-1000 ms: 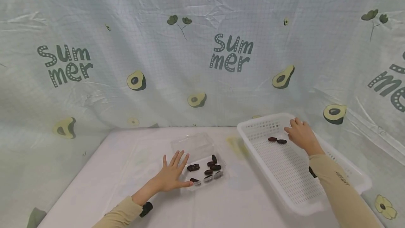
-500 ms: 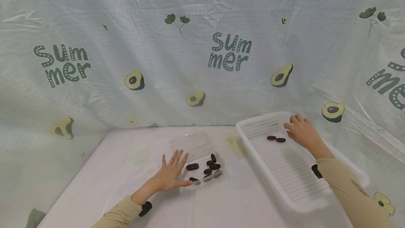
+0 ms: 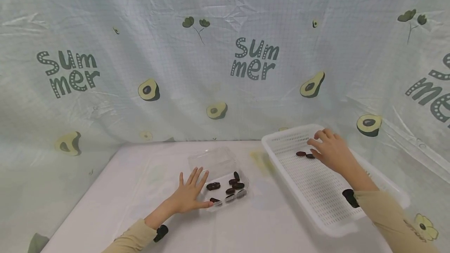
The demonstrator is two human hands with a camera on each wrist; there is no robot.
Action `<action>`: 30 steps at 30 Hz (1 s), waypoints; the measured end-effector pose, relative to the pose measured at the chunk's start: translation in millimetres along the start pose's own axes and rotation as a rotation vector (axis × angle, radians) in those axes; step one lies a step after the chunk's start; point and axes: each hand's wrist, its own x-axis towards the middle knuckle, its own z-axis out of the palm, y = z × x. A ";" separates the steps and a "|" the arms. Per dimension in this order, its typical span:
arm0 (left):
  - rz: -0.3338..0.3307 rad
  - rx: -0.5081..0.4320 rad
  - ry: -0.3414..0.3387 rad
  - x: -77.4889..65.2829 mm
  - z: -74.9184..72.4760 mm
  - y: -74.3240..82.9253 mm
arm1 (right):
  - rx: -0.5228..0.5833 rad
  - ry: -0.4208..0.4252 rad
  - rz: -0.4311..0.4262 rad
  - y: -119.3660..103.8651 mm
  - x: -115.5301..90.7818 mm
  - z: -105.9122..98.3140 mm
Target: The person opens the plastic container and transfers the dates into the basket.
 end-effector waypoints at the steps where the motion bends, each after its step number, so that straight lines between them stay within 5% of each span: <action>1: 0.000 0.003 0.002 0.2 0.1 0.2 | 0.004 0.003 0.001 -2.5 1.4 -1.8; 30: -0.030 0.007 -0.003 9.4 -1.7 4.8 | 0.131 0.113 -0.097 -78.3 55.9 -25.0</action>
